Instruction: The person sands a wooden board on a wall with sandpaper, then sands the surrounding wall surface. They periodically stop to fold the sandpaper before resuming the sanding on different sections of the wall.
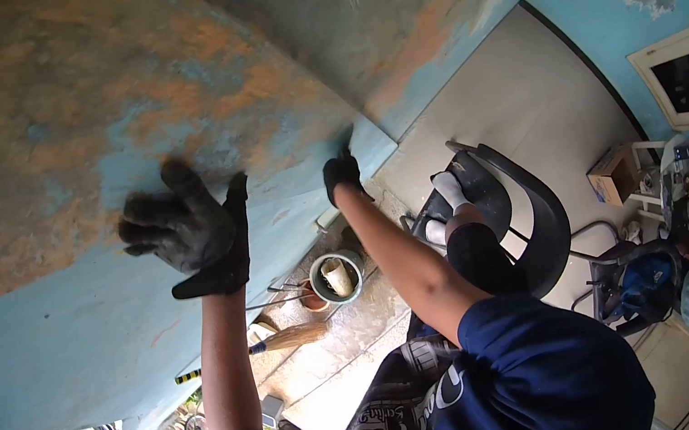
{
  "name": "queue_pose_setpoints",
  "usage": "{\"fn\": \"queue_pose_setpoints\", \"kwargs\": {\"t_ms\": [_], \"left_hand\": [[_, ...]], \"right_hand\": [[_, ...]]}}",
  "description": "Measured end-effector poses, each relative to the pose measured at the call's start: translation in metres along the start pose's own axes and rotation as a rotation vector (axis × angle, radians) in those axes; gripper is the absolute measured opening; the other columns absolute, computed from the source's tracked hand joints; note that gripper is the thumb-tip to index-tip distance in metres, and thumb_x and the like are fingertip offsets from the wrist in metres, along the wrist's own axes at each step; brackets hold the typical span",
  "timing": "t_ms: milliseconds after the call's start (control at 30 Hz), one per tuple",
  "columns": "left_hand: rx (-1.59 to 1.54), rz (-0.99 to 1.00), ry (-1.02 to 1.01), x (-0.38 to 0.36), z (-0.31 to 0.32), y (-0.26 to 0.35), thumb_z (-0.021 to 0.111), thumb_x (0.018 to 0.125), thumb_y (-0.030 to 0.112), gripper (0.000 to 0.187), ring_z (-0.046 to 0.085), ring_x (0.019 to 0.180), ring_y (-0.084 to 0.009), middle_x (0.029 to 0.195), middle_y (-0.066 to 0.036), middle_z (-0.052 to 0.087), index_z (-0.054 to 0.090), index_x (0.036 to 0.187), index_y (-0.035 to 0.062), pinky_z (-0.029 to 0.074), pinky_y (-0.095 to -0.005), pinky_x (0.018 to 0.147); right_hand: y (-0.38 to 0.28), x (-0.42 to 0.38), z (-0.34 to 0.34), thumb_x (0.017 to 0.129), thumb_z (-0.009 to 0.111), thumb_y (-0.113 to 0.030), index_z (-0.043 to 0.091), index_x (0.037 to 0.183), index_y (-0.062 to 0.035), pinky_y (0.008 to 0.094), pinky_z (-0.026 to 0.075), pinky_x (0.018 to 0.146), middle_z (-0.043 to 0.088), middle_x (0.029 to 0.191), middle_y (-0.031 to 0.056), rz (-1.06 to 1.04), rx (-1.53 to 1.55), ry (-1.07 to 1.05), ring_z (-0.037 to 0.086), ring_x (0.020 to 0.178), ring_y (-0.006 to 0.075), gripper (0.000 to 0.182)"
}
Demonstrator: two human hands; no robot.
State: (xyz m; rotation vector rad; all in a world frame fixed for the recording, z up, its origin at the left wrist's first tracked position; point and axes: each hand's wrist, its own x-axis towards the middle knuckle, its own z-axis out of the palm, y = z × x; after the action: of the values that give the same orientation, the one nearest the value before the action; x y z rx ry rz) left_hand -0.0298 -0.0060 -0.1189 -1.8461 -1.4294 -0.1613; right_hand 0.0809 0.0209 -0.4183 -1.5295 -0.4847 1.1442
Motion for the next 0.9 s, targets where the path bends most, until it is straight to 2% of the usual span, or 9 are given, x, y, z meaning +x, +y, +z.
{"fn": "queue_pose_setpoints", "kwargs": {"t_ms": [33, 133, 167, 233, 300, 367, 600, 767, 900], "left_hand": [[-0.008, -0.007, 0.008, 0.0, -0.007, 0.003, 0.077, 0.08, 0.069, 0.12, 0.027, 0.126, -0.0757, 0.149, -0.056, 0.011, 0.013, 0.167, 0.0163, 0.029, -0.0877, 0.089], [-0.028, 0.0, 0.021, 0.005, -0.002, 0.003, 0.079, 0.083, 0.062, 0.114, 0.023, 0.129, -0.0764, 0.15, -0.055, 0.012, 0.018, 0.167, 0.0154, 0.028, -0.0869, 0.092], [-0.047, 0.025, 0.002, -0.002, -0.002, 0.001, 0.074, 0.087, 0.063, 0.112, 0.01, 0.135, -0.0832, 0.153, -0.057, 0.004, 0.014, 0.167, 0.013, 0.02, -0.089, 0.1], [-0.212, 0.116, 0.072, -0.005, -0.002, -0.016, 0.07, 0.095, 0.032, 0.089, 0.005, 0.147, -0.0723, 0.163, -0.046, 0.005, 0.022, 0.167, 0.0109, 0.019, -0.0792, 0.114], [-0.272, 0.158, 0.09, -0.015, -0.02, -0.029, 0.067, 0.096, 0.02, 0.082, 0.006, 0.151, -0.0669, 0.166, -0.041, 0.007, 0.025, 0.166, 0.0099, 0.019, -0.0747, 0.119], [-0.401, 0.132, -0.02, -0.025, -0.034, -0.04, 0.061, 0.095, 0.003, 0.076, 0.014, 0.157, -0.0538, 0.17, -0.031, 0.017, 0.03, 0.165, 0.0099, 0.02, -0.0633, 0.125], [-0.7, -0.207, -0.053, -0.054, -0.048, -0.013, 0.061, 0.093, -0.002, 0.074, 0.024, 0.157, -0.0465, 0.167, -0.028, 0.03, 0.037, 0.161, 0.0096, 0.028, -0.0558, 0.125], [-0.756, -0.314, -0.038, -0.072, -0.053, 0.001, 0.061, 0.094, -0.003, 0.071, 0.034, 0.154, -0.0427, 0.165, -0.027, 0.034, 0.038, 0.16, 0.0047, 0.039, -0.0476, 0.119], [-0.937, -0.482, -0.135, -0.092, -0.051, 0.024, 0.064, 0.102, 0.018, 0.072, 0.033, 0.156, -0.0347, 0.167, -0.025, 0.032, 0.03, 0.163, 0.002, 0.027, -0.0408, 0.125]], "right_hand": [[-0.013, -0.011, 0.0, 0.098, 0.045, -0.004, 0.055, 0.13, -0.0015, 0.0397, 0.051, 0.081, 0.066, 0.095, 0.0179, 0.282, -0.044, -0.03, 0.064, 0.085, 0.0283, 0.034], [-0.103, -0.077, 0.023, 0.097, 0.049, -0.002, 0.064, 0.106, -0.0019, 0.0382, 0.049, 0.068, 0.06, 0.078, 0.009, -0.185, -0.259, 0.2, 0.062, 0.073, 0.0201, 0.018], [-0.127, -0.096, 0.018, 0.1, 0.05, -0.007, 0.057, 0.128, -0.0008, 0.0396, 0.042, 0.096, 0.057, 0.114, 0.0155, -0.739, -0.101, 0.042, 0.055, 0.108, 0.0279, 0.029], [-0.126, -0.102, 0.023, 0.101, 0.05, -0.006, 0.051, 0.148, -0.0003, 0.0441, 0.038, 0.12, 0.058, 0.145, 0.0206, -1.226, 0.028, -0.111, 0.051, 0.138, 0.0384, 0.047], [-0.094, -0.083, 0.015, 0.099, 0.047, 0.001, 0.054, 0.145, -0.0013, 0.0489, 0.038, 0.12, 0.06, 0.142, 0.021, -1.012, -0.13, -0.141, 0.054, 0.134, 0.0423, 0.046], [-0.06, -0.056, 0.005, 0.099, 0.049, -0.003, 0.072, 0.113, -0.0014, 0.042, 0.054, 0.096, 0.072, 0.116, 0.0197, -0.99, -0.206, 0.212, 0.068, 0.111, 0.0279, 0.027], [-0.172, -0.13, 0.023, 0.108, 0.046, -0.018, 0.048, 0.145, 0.0046, 0.04, 0.049, 0.107, 0.06, 0.14, 0.0193, -1.157, 0.005, -0.021, 0.058, 0.13, 0.0273, 0.044], [-0.084, -0.049, -0.001, 0.102, 0.044, 0.003, 0.065, 0.13, 0.0029, 0.0403, 0.046, 0.114, 0.069, 0.127, 0.0131, -0.999, -0.129, -0.043, 0.064, 0.123, 0.0264, 0.035], [-0.033, -0.039, 0.001, 0.097, 0.054, -0.01, 0.065, 0.129, 0.0024, 0.0375, 0.051, 0.097, 0.07, 0.115, 0.0125, 0.18, -0.084, -0.249, 0.065, 0.106, 0.0232, 0.036]]}}
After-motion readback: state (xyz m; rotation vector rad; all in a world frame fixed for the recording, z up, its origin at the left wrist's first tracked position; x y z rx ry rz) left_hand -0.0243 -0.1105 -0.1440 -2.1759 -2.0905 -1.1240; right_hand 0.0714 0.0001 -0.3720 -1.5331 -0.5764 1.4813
